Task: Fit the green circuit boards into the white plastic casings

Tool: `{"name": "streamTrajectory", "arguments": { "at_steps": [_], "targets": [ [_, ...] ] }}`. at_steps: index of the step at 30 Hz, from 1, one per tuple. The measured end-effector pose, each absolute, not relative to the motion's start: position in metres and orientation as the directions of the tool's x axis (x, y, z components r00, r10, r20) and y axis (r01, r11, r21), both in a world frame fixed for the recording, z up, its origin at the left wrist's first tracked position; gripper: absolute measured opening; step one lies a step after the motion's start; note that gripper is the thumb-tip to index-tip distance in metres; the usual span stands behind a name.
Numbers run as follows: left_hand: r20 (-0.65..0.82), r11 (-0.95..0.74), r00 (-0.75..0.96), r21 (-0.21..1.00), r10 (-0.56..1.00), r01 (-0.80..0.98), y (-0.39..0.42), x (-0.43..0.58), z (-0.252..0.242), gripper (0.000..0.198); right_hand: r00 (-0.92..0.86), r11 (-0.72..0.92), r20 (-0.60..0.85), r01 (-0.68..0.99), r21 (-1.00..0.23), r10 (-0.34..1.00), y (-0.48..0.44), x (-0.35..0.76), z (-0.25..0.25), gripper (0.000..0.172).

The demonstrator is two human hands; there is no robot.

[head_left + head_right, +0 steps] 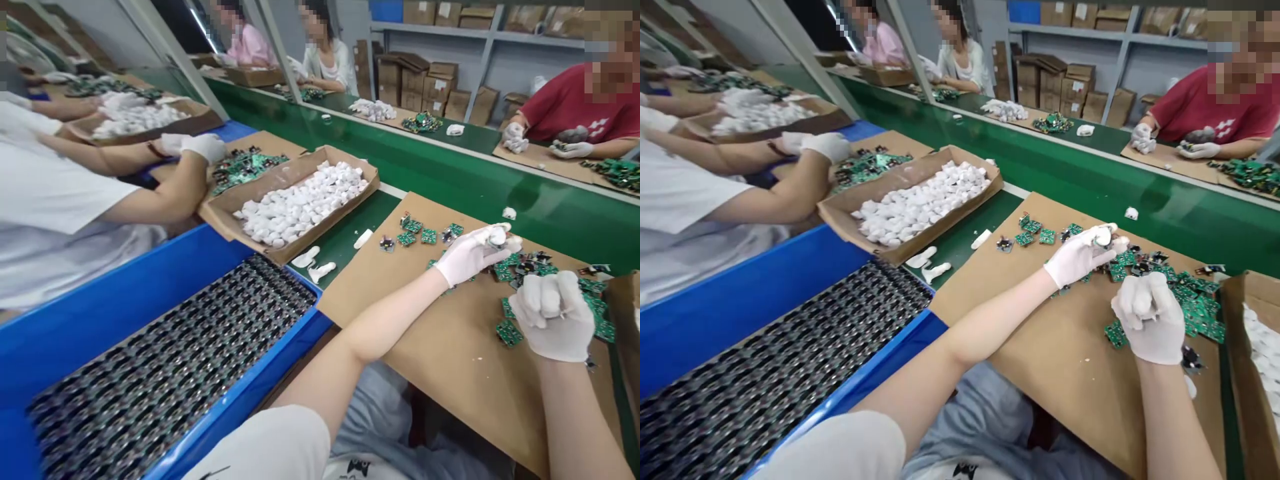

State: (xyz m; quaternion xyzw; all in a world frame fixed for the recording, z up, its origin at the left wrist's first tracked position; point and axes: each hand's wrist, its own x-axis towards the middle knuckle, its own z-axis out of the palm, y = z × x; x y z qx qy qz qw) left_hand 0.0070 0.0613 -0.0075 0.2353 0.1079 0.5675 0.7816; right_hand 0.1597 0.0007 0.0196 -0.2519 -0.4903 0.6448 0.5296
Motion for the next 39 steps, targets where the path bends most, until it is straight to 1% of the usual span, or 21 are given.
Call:
{"name": "streamTrajectory", "arguments": {
  "at_steps": [3,6,8,9,10,12,13,14,15,17,19,21,24,27,30,32,34,35,36,37,39],
  "targets": [
    [0.075,0.274,0.346,0.465,0.935,-0.842,0.060,0.006,-0.002,0.027,-0.454,-0.029,0.160,-0.381,-0.924,0.876,-0.011,0.147,0.020,0.076],
    [0.064,0.293,0.354,0.438,0.933,-0.850,0.059,0.006,0.002,0.026,-0.605,-0.219,0.071,-0.393,-0.893,0.793,-0.036,0.111,0.022,0.085],
    [0.061,0.305,0.362,0.418,0.930,-0.855,0.060,0.007,0.002,0.025,-0.690,-0.388,0.006,-0.414,-0.823,0.723,-0.061,0.076,0.024,0.080],
    [0.059,0.313,0.367,0.409,0.928,-0.857,0.061,0.007,0.001,0.025,-0.739,-0.471,0.004,-0.433,-0.768,0.673,-0.074,0.057,0.023,0.078],
    [0.055,0.321,0.372,0.399,0.927,-0.859,0.062,0.007,0.000,0.025,-0.773,-0.529,0.041,-0.470,-0.707,0.633,-0.086,0.037,0.022,0.076],
    [0.045,0.335,0.380,0.384,0.924,-0.861,0.066,0.007,-0.004,0.025,-0.789,-0.613,0.099,-0.544,-0.573,0.607,-0.105,0.002,0.014,0.073],
    [0.040,0.337,0.378,0.374,0.925,-0.864,0.068,0.007,-0.007,0.024,-0.819,-0.661,0.129,-0.534,-0.527,0.559,-0.111,-0.013,0.007,0.073],
    [0.031,0.342,0.378,0.362,0.925,-0.867,0.071,0.006,-0.009,0.025,-0.825,-0.686,0.126,-0.533,-0.496,0.550,-0.115,-0.025,-0.001,0.073],
    [0.023,0.346,0.376,0.345,0.926,-0.873,0.073,0.006,-0.011,0.026,-0.824,-0.692,0.128,-0.538,-0.481,0.552,-0.117,-0.034,-0.011,0.073],
    [0.003,0.346,0.363,0.295,0.932,-0.891,0.076,0.006,-0.013,0.030,-0.809,-0.677,0.090,-0.541,-0.499,0.581,-0.120,-0.041,-0.030,0.073],
    [-0.008,0.329,0.338,0.251,0.941,-0.910,0.077,0.007,-0.014,0.034,-0.796,-0.630,0.073,-0.529,-0.569,0.601,-0.124,-0.035,-0.047,0.075],
    [0.003,0.302,0.312,0.239,0.950,-0.923,0.076,0.010,-0.014,0.035,-0.761,-0.552,0.037,-0.502,-0.666,0.648,-0.130,-0.023,-0.059,0.078],
    [0.012,0.324,0.343,0.296,0.939,-0.899,0.071,0.013,-0.012,0.030,-0.704,-0.467,-0.028,-0.441,-0.766,0.710,-0.140,0.000,-0.069,0.075],
    [0.004,0.358,0.385,0.358,0.923,-0.862,0.067,0.012,-0.010,0.026,-0.683,-0.477,-0.083,-0.412,-0.776,0.726,-0.147,0.018,-0.069,0.071],
    [0.021,0.327,0.356,0.345,0.934,-0.880,0.067,0.008,-0.007,0.023,-0.661,-0.497,-0.062,-0.496,-0.712,0.748,-0.147,0.023,-0.053,0.077],
    [0.034,0.312,0.342,0.332,0.939,-0.890,0.067,0.007,-0.006,0.025,-0.656,-0.519,0.000,-0.597,-0.613,0.755,-0.144,0.015,-0.033,0.076],
    [0.028,0.321,0.349,0.334,0.937,-0.886,0.067,0.006,-0.005,0.027,-0.634,-0.534,0.086,-0.709,-0.461,0.768,-0.139,-0.005,-0.014,0.070],
    [0.017,0.332,0.359,0.340,0.933,-0.880,0.067,0.005,-0.005,0.027,-0.674,-0.583,0.082,-0.688,-0.433,0.734,-0.136,-0.017,-0.008,0.069],
    [0.001,0.342,0.365,0.347,0.931,-0.873,0.067,0.005,-0.006,0.027,-0.766,-0.663,0.119,-0.614,-0.429,0.632,-0.133,-0.029,-0.004,0.069],
    [-0.011,0.345,0.365,0.352,0.931,-0.870,0.067,0.005,-0.006,0.027,-0.809,-0.709,0.147,-0.573,-0.412,0.569,-0.131,-0.040,-0.005,0.069],
    [-0.011,0.328,0.346,0.351,0.938,-0.877,0.068,0.004,-0.007,0.025,-0.837,-0.743,0.103,-0.527,-0.412,0.537,-0.128,-0.053,-0.014,0.066]
  ]
}}
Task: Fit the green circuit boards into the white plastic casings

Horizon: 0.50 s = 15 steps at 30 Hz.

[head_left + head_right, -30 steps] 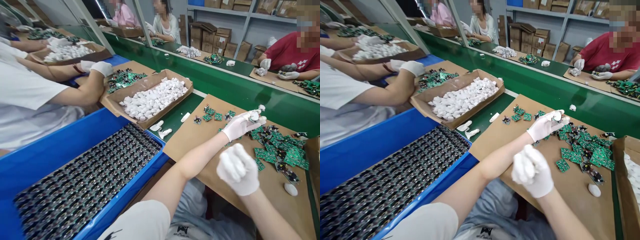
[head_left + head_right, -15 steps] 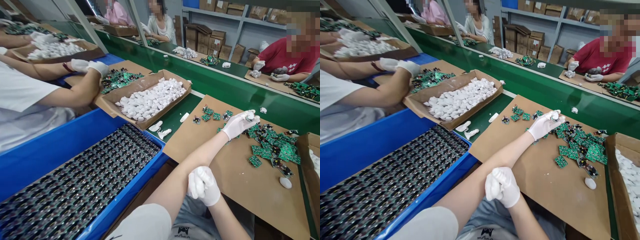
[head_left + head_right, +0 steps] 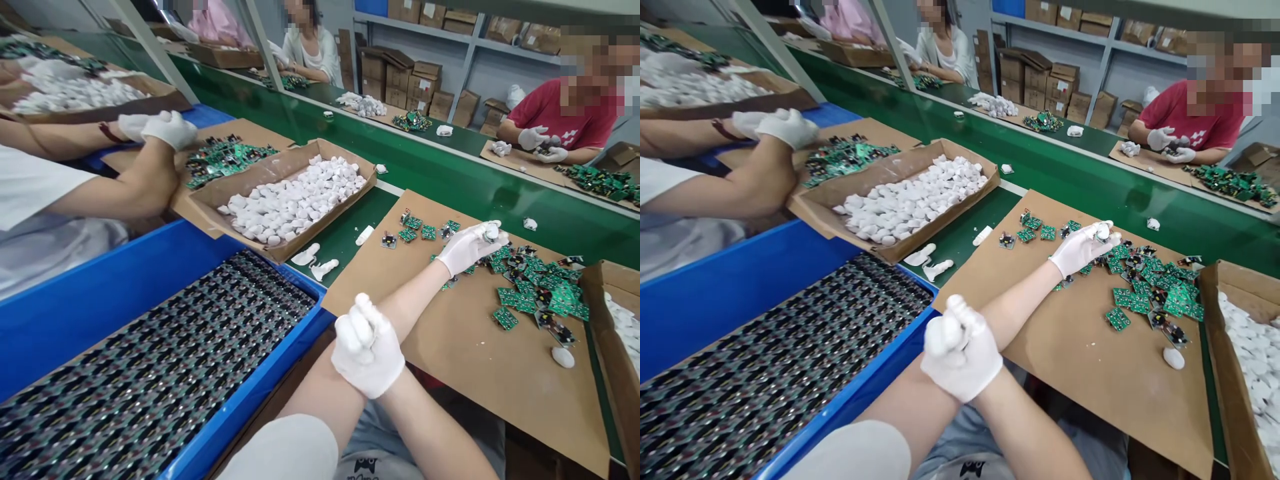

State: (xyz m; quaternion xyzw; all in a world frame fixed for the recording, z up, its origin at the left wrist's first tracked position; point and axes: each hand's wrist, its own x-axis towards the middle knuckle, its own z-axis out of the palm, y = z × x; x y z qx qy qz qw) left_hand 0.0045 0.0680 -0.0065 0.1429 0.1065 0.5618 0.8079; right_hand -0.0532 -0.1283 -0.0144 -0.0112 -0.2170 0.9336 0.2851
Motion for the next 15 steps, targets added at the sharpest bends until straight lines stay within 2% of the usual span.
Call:
{"name": "streamTrajectory", "arguments": {
  "at_steps": [1,4,6,9,11,15],
  "targets": [
    [-0.001,0.316,0.336,0.343,0.942,-0.885,0.069,0.005,-0.007,0.024,-0.826,-0.729,0.074,-0.532,-0.430,0.559,-0.129,-0.054,-0.023,0.067],
    [0.056,0.287,0.319,0.316,0.946,-0.904,0.070,0.006,-0.007,0.025,-0.751,-0.591,0.021,-0.537,-0.602,0.660,-0.137,-0.036,-0.052,0.072],
    [0.091,0.302,0.349,0.332,0.933,-0.894,0.068,0.006,-0.007,0.025,-0.714,-0.532,-0.008,-0.513,-0.673,0.700,-0.143,-0.014,-0.066,0.073],
    [0.104,0.315,0.375,0.366,0.921,-0.876,0.065,0.005,-0.004,0.026,-0.657,-0.465,-0.076,-0.443,-0.766,0.750,-0.145,0.016,-0.065,0.068],
    [0.089,0.304,0.353,0.347,0.931,-0.887,0.066,0.004,-0.003,0.026,-0.617,-0.449,-0.046,-0.518,-0.728,0.786,-0.141,0.024,-0.050,0.071],
    [0.052,0.312,0.336,0.263,0.940,-0.913,0.069,0.001,-0.004,0.026,-0.596,-0.457,0.189,-0.751,-0.476,0.781,-0.130,-0.005,-0.011,0.070]
  ]
}}
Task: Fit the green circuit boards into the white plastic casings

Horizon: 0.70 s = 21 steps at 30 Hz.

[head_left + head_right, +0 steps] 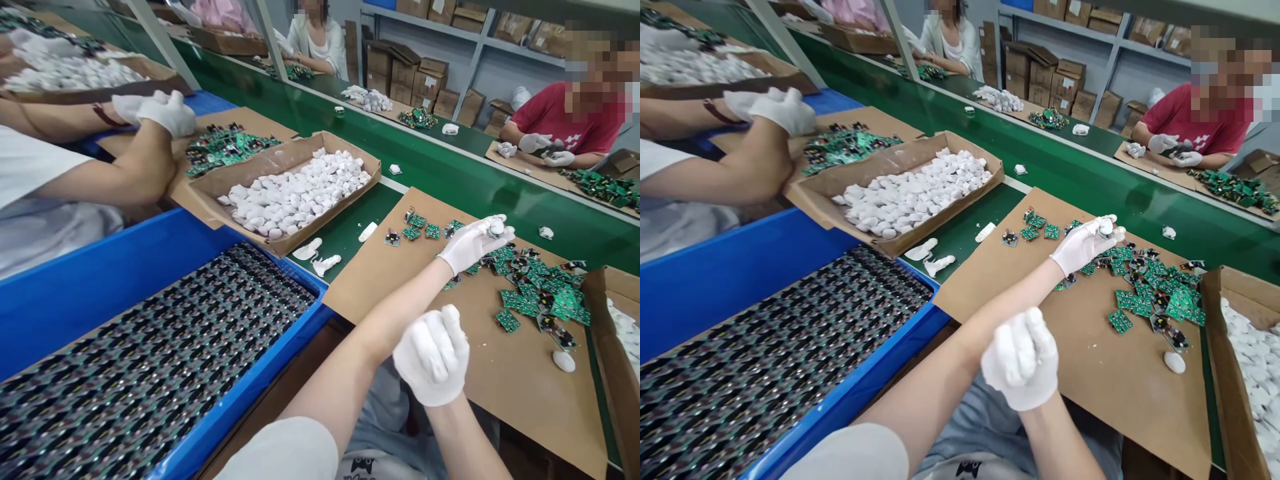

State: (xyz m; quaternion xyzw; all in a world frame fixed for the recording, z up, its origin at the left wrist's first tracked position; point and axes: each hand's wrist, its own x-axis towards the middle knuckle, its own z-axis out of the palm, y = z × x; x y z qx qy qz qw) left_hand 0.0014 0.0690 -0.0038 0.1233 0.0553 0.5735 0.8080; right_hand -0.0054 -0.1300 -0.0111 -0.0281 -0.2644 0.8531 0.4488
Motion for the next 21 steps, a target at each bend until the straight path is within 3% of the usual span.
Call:
{"name": "streamTrajectory", "arguments": {
  "at_steps": [2,6,9,14,17,21],
  "targets": [
    [0.038,0.333,0.352,0.238,0.935,-0.912,0.070,0.001,-0.005,0.027,-0.654,-0.521,0.234,-0.730,-0.442,0.719,-0.128,-0.034,-0.005,0.065],
    [0.029,0.323,0.336,0.215,0.941,-0.922,0.070,0.002,-0.008,0.028,-0.811,-0.636,0.115,-0.529,-0.562,0.573,-0.130,-0.063,-0.029,0.064],
    [0.096,0.302,0.329,0.225,0.939,-0.927,0.069,0.005,-0.006,0.024,-0.717,-0.457,0.077,-0.520,-0.722,0.693,-0.132,-0.040,-0.058,0.073],
    [0.111,0.317,0.384,0.384,0.916,-0.867,0.061,0.008,-0.003,0.026,-0.691,-0.409,0.021,-0.452,-0.793,0.723,-0.136,0.023,-0.073,0.065],
    [0.098,0.310,0.374,0.391,0.922,-0.867,0.060,0.006,-0.002,0.028,-0.604,-0.358,0.055,-0.540,-0.762,0.795,-0.138,0.031,-0.054,0.071],
    [0.039,0.346,0.385,0.358,0.922,-0.867,0.064,0.003,-0.004,0.030,-0.605,-0.397,0.196,-0.699,-0.595,0.772,-0.142,-0.006,-0.021,0.075]
  ]
}}
